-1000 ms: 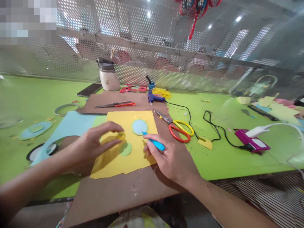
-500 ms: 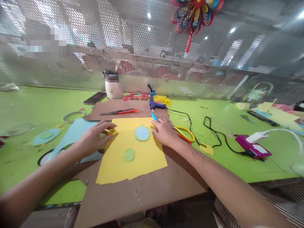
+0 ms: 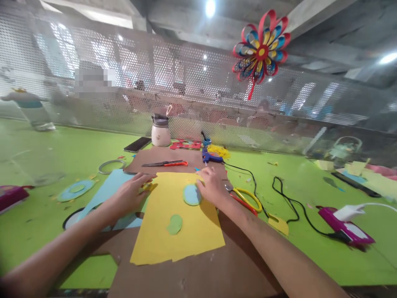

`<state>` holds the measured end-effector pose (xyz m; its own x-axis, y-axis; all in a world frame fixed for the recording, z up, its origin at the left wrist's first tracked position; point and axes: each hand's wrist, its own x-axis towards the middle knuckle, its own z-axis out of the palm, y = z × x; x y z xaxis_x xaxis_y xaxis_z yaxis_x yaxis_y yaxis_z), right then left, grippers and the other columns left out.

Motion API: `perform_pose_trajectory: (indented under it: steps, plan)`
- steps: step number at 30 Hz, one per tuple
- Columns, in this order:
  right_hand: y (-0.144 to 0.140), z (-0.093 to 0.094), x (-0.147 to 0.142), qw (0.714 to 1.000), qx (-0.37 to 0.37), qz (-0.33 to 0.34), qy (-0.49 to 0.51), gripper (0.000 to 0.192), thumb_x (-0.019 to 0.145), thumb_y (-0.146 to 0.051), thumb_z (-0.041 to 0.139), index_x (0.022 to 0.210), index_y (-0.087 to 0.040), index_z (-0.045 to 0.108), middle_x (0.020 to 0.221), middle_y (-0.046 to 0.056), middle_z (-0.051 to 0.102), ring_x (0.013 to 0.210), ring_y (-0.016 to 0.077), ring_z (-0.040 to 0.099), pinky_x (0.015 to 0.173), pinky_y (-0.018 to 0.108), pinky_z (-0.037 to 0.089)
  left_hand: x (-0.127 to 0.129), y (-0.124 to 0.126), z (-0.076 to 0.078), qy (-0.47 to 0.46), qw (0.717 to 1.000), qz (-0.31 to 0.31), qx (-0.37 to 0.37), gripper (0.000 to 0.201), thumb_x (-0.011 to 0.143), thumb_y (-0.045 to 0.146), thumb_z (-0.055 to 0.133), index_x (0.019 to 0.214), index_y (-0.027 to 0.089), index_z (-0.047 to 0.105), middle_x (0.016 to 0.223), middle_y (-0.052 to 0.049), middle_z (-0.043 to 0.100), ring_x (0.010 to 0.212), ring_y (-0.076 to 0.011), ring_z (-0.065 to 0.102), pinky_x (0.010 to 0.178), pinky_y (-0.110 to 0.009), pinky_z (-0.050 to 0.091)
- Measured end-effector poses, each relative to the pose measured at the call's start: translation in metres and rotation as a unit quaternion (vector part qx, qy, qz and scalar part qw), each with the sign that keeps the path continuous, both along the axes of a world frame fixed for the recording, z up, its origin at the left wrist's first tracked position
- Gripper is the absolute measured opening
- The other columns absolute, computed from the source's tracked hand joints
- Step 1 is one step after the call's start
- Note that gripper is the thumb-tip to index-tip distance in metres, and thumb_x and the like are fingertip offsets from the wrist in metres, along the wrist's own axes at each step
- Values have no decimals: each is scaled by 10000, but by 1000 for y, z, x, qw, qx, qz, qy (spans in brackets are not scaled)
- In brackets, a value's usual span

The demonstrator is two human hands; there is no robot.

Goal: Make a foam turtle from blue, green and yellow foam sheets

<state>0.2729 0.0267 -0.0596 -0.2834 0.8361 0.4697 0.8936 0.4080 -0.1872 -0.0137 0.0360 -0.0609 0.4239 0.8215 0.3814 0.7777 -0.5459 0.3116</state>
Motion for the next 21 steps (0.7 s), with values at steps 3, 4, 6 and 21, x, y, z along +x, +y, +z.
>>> perform_pose_trajectory:
  steps: [3, 4, 6, 21]
  plan:
    - [-29, 7, -17, 998, -27, 61, 6, 164, 878, -236, 558, 973, -209, 689, 925, 59, 674, 888, 198, 597, 804, 341, 479, -2, 1, -1, 7, 1000, -3, -13, 471, 816, 184, 455, 1283, 213, 508, 1189, -109, 595, 1024, -270, 633, 861, -392, 517]
    - [-40, 10, -23, 992, -63, 105, 2, 157, 879, -252, 566, 967, -206, 688, 904, 55, 677, 852, 190, 608, 782, 333, 484, -3, 1, -1, 7, 1000, -4, -15, 493, 816, 178, 451, 1305, 222, 491, 1218, -108, 580, 1049, -274, 623, 870, -394, 513]
    - [-59, 17, -34, 980, -124, 157, -8, 203, 868, -300, 594, 997, -168, 677, 919, 78, 671, 874, 200, 612, 780, 330, 490, -5, 1, 2, 3, 1000, -9, -17, 531, 802, 150, 442, 1325, 239, 468, 1277, -100, 544, 1093, -269, 603, 890, -388, 506]
    - [-74, 25, -49, 944, -261, 185, -87, 238, 823, -337, 632, 962, -144, 614, 1016, 97, 594, 941, 228, 568, 801, 342, 459, 2, -2, 8, -61, 998, -16, -1, 503, 756, 128, 436, 1244, 187, 543, 1217, -84, 533, 1157, -255, 522, 972, -401, 451]
